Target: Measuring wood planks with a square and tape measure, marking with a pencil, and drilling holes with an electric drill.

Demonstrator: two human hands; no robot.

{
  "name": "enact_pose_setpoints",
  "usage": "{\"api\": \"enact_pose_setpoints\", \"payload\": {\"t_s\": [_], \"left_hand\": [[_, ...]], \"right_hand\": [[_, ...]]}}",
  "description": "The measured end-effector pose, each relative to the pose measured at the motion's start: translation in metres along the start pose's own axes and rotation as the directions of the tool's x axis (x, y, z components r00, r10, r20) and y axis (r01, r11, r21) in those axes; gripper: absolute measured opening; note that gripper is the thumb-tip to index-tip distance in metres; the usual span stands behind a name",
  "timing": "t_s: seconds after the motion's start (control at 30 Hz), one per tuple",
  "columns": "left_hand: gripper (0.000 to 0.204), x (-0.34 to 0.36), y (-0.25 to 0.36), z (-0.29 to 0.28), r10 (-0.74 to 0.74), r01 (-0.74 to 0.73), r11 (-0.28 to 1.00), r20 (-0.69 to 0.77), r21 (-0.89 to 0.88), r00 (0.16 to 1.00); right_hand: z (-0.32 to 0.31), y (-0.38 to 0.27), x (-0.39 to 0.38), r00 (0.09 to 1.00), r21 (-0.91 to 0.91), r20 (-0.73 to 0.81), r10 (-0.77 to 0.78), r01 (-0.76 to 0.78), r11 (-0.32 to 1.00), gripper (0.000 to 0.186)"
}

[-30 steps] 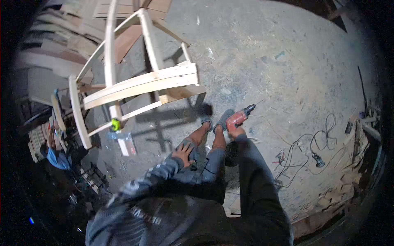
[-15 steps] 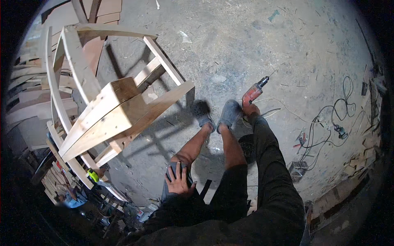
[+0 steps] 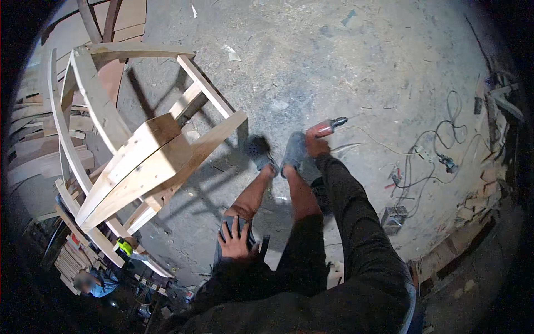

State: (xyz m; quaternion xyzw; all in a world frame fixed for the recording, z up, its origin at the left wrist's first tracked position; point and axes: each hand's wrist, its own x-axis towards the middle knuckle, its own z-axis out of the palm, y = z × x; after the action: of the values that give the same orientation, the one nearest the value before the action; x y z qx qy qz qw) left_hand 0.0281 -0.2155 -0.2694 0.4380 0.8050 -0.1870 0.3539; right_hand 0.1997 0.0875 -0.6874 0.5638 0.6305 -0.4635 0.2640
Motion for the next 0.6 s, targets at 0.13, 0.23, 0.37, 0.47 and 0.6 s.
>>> {"api": "enact_pose_setpoints", "payload": {"t_s": [0.13,0.23,0.37,0.47,0.6], "left_hand": [[0.072,-0.009,-0.014,-0.009,0.039,-0.035,0.988,0.026,-0.153,0.999],[0.061,-0.018,-0.023,-0.024,-0.028,0.013,0.929,-0.036,-0.369,0.999],[0.043,-0.013,-0.042,-0.066,-0.274,0.118,0.582,-0.058,-0.804,0.96],[0.037,0.004,-0.063,-0.108,-0.424,-0.241,0.064,-0.245,-0.968,0.872],[0.043,0.025,-0.114,-0.171,-0.688,-0.42,-0.485,0.038,-0.767,0.725]], "right_hand": [[-0.027,-0.032,-0.056,0.913,-0.227,-0.125,-0.389,0.355,0.907,0.04],[-0.091,-0.091,-0.13,0.791,0.099,-0.359,-0.496,0.561,0.822,0.031],[-0.207,-0.205,-0.263,0.825,0.4,-0.383,-0.416,0.554,0.73,0.031],[-0.277,-0.308,-0.339,0.69,0.182,-0.423,-0.587,0.7,0.691,0.034],[-0.283,-0.454,-0.399,0.312,-0.195,-0.234,-0.921,0.913,0.359,0.041]]}}
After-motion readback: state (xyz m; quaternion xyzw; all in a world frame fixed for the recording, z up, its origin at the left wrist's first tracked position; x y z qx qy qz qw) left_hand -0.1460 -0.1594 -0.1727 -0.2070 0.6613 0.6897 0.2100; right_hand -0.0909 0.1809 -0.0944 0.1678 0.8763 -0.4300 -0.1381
